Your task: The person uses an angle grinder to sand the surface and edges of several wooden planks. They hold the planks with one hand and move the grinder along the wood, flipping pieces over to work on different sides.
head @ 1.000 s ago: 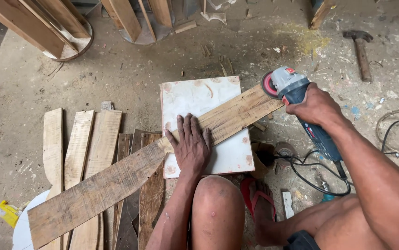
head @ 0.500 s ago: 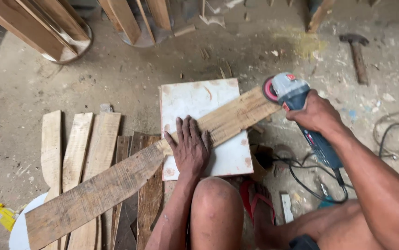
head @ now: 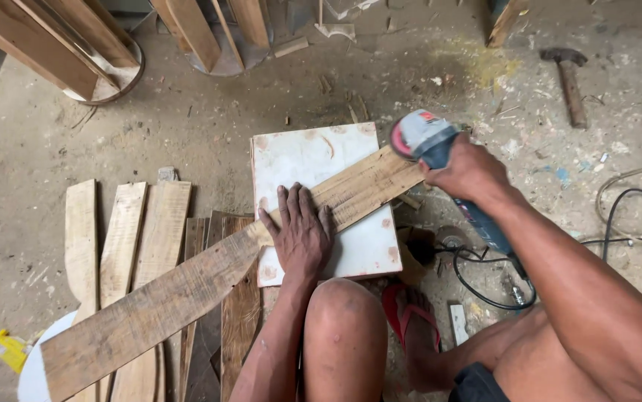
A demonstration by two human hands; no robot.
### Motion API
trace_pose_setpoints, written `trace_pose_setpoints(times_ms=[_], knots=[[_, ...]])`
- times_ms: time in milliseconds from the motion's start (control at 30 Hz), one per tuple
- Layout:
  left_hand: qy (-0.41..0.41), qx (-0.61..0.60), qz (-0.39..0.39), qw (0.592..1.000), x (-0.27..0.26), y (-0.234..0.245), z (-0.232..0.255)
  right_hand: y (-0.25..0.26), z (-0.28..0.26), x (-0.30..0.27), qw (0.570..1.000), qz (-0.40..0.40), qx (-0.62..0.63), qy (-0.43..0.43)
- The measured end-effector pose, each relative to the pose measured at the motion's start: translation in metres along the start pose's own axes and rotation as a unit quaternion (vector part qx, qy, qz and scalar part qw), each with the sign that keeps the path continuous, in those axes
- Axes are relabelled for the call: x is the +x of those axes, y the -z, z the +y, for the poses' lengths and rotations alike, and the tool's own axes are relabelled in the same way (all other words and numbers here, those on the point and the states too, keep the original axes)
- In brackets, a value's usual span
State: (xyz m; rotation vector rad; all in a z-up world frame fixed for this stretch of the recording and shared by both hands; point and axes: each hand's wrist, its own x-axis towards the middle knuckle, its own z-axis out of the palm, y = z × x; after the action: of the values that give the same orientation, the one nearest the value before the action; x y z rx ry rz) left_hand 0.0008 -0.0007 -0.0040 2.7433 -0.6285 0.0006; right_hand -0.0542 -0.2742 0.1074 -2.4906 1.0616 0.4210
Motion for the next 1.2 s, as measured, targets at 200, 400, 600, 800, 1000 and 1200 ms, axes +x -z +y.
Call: trace_pose_setpoints(times_ms=[200,400,600,800,1000,1200], knots=[[0.0,0.002,-0.001,1.0,-0.002,-0.004,-0.004,0.004,-0.028,-0.028,0.998,-0.036,0.016,0.052],[0.002,0.003,0.005,1.0,0.0,-0.001,0.0,-0.012,0.01,0.024,0.999,0.042,0.002,-0.029],[0.0,-0.01,0.025,1.0,-0.003,0.0,-0.001,-0.015,-0.027,-0.012,0.999,0.01,-0.016,0.045],[0.0,0.0,0.027,1.0,-0.002,-0.003,0.0,-0.016,0.032,0.037,0.997,0.083,0.0,0.003],[-0.025,0.007,-0.075,0.997,-0.001,0.014,-0.003,0.016,0.03,0.011,0.987,0.1,0.118,-0.038],[-0.162,0.012,-0.039,0.986,0.01,-0.023,-0.017,0.047,0.048,-0.033,0.941,0.178,0.286,-0.029]])
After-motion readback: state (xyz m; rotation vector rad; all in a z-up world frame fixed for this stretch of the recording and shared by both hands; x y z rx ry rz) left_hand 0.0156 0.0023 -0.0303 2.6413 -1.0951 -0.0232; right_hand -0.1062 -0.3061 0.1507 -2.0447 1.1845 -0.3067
